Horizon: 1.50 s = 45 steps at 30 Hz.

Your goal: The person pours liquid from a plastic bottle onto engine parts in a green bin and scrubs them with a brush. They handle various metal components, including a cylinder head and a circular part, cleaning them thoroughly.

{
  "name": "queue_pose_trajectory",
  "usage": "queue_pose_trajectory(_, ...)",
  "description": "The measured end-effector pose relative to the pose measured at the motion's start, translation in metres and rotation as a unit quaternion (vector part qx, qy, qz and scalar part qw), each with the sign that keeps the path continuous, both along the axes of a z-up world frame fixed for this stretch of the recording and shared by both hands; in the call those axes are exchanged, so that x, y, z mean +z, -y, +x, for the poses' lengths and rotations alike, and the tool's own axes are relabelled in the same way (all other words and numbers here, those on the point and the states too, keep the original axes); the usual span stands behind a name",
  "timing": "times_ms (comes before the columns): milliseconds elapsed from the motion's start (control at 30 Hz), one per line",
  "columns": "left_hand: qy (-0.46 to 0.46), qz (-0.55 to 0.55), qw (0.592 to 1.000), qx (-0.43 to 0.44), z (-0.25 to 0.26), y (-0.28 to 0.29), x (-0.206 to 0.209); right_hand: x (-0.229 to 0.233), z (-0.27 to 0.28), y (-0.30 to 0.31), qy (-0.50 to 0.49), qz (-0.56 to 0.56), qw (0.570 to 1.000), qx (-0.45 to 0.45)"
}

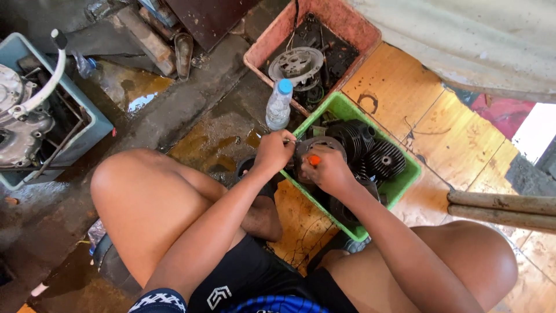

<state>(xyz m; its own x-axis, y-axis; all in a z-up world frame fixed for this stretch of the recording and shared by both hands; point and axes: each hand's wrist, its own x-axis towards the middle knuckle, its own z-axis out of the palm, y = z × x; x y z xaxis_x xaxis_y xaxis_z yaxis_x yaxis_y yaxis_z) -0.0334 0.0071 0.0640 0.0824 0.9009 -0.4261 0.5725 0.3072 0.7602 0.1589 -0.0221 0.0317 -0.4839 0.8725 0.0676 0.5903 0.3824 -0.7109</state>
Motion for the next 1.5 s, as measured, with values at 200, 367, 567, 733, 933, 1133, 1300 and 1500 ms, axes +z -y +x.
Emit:
queue_pose_trajectory(200, 0.048, 0.044, 0.996, 0.063, 0.004, -0.008, -0.023, 0.01, 0.002, 0.003, 0.067, 0.058, 0.996, -0.001)
queue_pose_trajectory(367, 0.127, 0.048, 0.985, 0.11, 0.0, -0.014, -0.023, 0.01, 0.003, 0.003, 0.062, 0.125, 0.988, -0.062)
queue_pose_trajectory(567, 0.085, 0.093, 0.991, 0.047, -0.004, -0.009, -0.013, 0.028, 0.005, -0.001, -0.012, 0.002, 1.0, 0.014)
queue_pose_trajectory(733, 0.058, 0.09, 0.993, 0.048, -0.003, -0.011, -0.027, 0.01, 0.007, -0.002, 0.051, 0.096, 0.994, 0.003)
queue_pose_trajectory(933, 0.101, 0.093, 0.99, 0.032, -0.005, -0.009, -0.033, 0.042, 0.002, 0.0, -0.032, -0.038, 0.998, 0.024)
queue_pose_trajectory(1133, 0.056, 0.111, 0.992, -0.033, -0.003, -0.005, -0.017, 0.021, 0.008, -0.002, -0.013, 0.066, 0.998, -0.001)
queue_pose_trajectory(1300, 0.081, 0.102, 0.991, -0.015, -0.002, 0.001, -0.012, 0.071, 0.003, 0.002, -0.033, -0.18, 0.983, -0.005)
queue_pose_trajectory(1500, 0.114, 0.132, 0.983, -0.062, 0.005, 0.008, -0.005, 0.152, 0.04, -0.023, 0.072, -0.334, 0.935, -0.098)
